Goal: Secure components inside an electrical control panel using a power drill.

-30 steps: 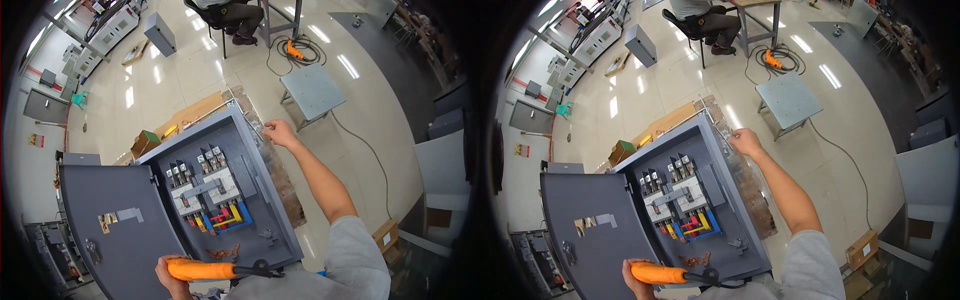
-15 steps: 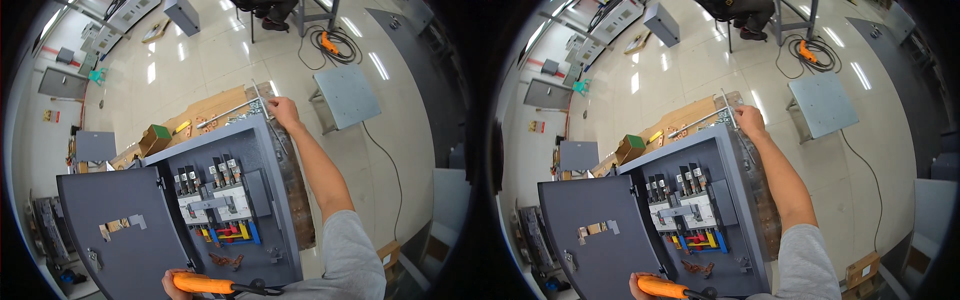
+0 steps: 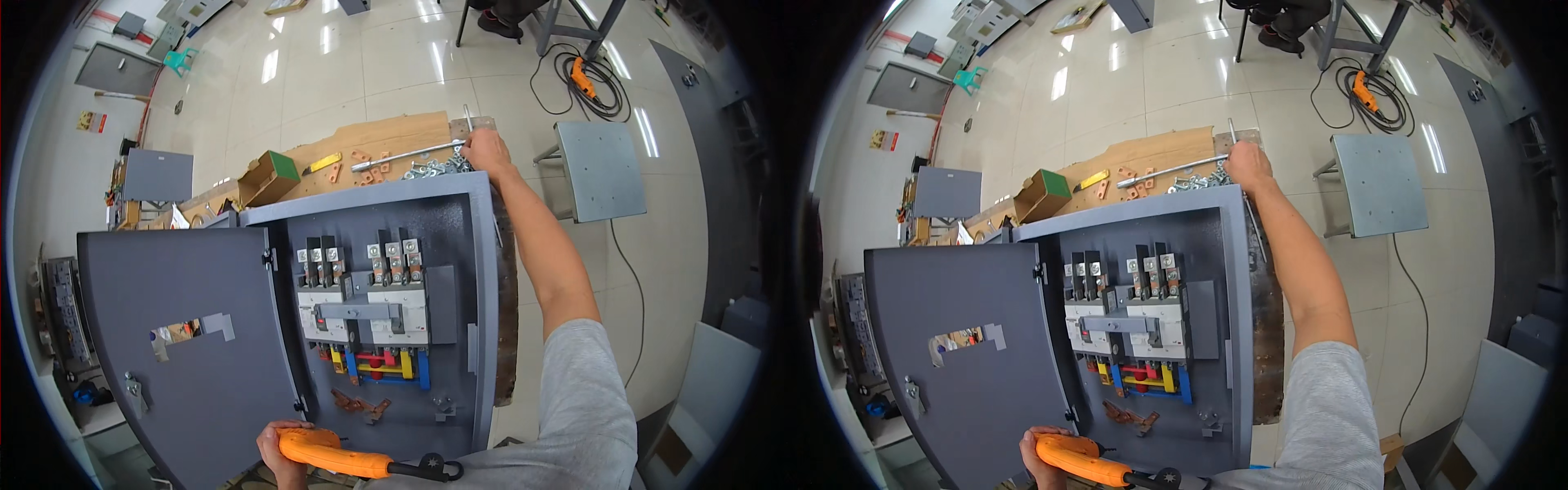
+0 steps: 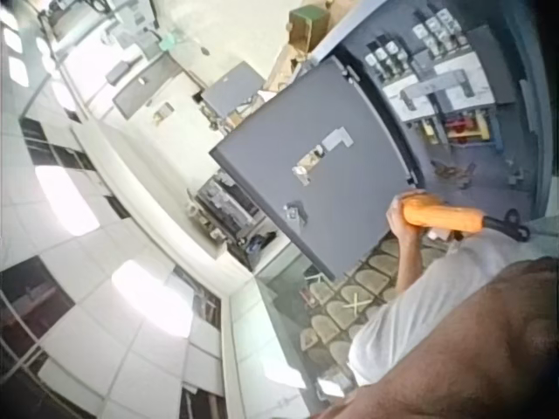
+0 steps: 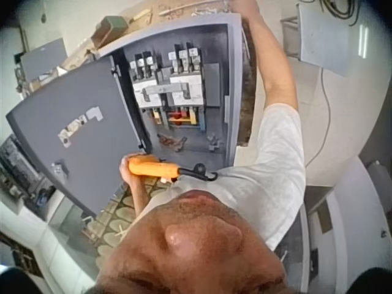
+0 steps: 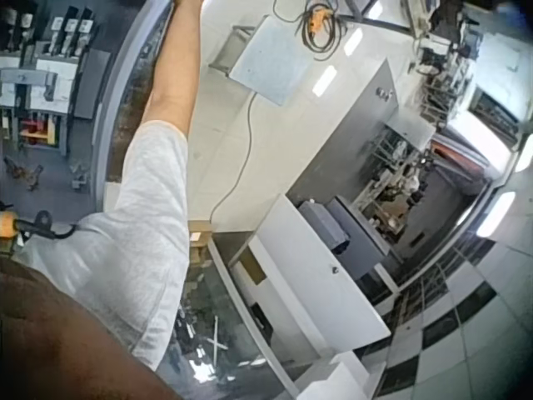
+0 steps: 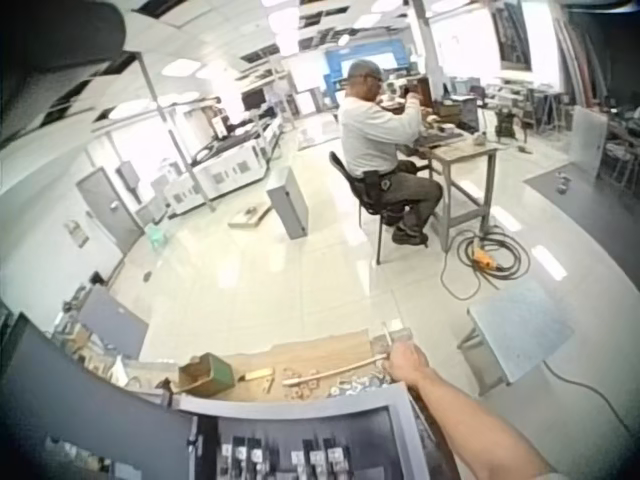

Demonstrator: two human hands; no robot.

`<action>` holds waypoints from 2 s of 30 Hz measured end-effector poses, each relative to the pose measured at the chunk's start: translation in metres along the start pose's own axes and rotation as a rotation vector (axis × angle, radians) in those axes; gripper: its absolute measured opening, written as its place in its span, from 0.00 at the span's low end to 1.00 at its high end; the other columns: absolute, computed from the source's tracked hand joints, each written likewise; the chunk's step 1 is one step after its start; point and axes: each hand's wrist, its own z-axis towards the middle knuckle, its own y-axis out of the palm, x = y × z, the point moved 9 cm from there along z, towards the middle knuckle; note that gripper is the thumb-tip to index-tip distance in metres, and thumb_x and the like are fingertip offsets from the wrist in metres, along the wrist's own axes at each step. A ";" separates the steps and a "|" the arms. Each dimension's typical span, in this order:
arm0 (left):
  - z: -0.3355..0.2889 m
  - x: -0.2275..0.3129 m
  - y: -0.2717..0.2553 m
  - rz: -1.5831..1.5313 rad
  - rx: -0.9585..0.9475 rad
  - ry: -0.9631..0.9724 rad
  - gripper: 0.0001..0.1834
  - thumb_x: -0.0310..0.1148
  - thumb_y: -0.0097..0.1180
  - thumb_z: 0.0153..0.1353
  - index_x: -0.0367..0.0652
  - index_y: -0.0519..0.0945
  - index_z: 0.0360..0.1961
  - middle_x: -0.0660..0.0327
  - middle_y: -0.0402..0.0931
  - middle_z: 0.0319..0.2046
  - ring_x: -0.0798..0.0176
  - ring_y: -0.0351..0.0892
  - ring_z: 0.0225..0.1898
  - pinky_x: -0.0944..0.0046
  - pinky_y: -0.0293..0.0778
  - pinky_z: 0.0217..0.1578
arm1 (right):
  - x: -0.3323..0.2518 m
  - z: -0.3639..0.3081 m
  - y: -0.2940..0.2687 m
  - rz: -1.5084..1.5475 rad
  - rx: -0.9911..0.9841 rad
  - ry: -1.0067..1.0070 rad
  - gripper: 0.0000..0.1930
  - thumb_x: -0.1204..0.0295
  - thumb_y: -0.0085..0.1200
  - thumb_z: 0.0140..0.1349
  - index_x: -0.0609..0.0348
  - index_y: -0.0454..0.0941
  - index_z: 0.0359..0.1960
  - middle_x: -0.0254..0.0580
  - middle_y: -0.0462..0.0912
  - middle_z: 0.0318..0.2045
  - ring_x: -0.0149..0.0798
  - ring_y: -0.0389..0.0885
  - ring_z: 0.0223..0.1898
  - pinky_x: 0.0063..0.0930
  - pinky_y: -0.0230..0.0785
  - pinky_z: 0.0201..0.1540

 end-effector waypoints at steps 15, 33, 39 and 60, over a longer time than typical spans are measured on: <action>-0.008 -0.021 -0.024 -0.197 -0.092 0.037 0.28 0.49 0.46 0.69 0.29 0.80 0.33 0.40 0.82 0.30 0.43 0.85 0.35 0.49 0.82 0.43 | -0.005 -0.021 -0.029 0.612 -0.027 -0.001 0.12 0.72 0.63 0.63 0.66 0.88 0.45 0.40 0.88 0.30 0.30 0.86 0.29 0.25 0.82 0.34; 0.004 -0.031 -0.037 -0.241 -0.105 0.038 0.26 0.47 0.45 0.68 0.29 0.79 0.31 0.40 0.82 0.29 0.42 0.85 0.35 0.49 0.82 0.42 | 0.015 -0.025 -0.007 0.793 -0.148 0.131 0.10 0.72 0.62 0.63 0.62 0.87 0.44 0.38 0.88 0.31 0.32 0.86 0.36 0.27 0.79 0.39; 0.002 -0.022 -0.035 -0.169 -0.060 0.048 0.27 0.47 0.44 0.68 0.28 0.79 0.32 0.41 0.81 0.30 0.42 0.85 0.35 0.49 0.82 0.42 | 0.022 -0.001 0.017 0.142 -0.122 -0.118 0.13 0.67 0.64 0.59 0.58 0.91 0.42 0.45 0.91 0.34 0.35 0.89 0.35 0.32 0.81 0.44; 0.009 -0.031 -0.013 0.197 -0.023 -0.151 0.31 0.51 0.48 0.67 0.28 0.85 0.39 0.43 0.87 0.37 0.49 0.86 0.37 0.52 0.82 0.46 | -0.089 0.040 0.043 -0.073 -0.485 -0.423 0.15 0.68 0.71 0.52 0.55 0.91 0.42 0.45 0.90 0.36 0.43 0.88 0.39 0.36 0.80 0.46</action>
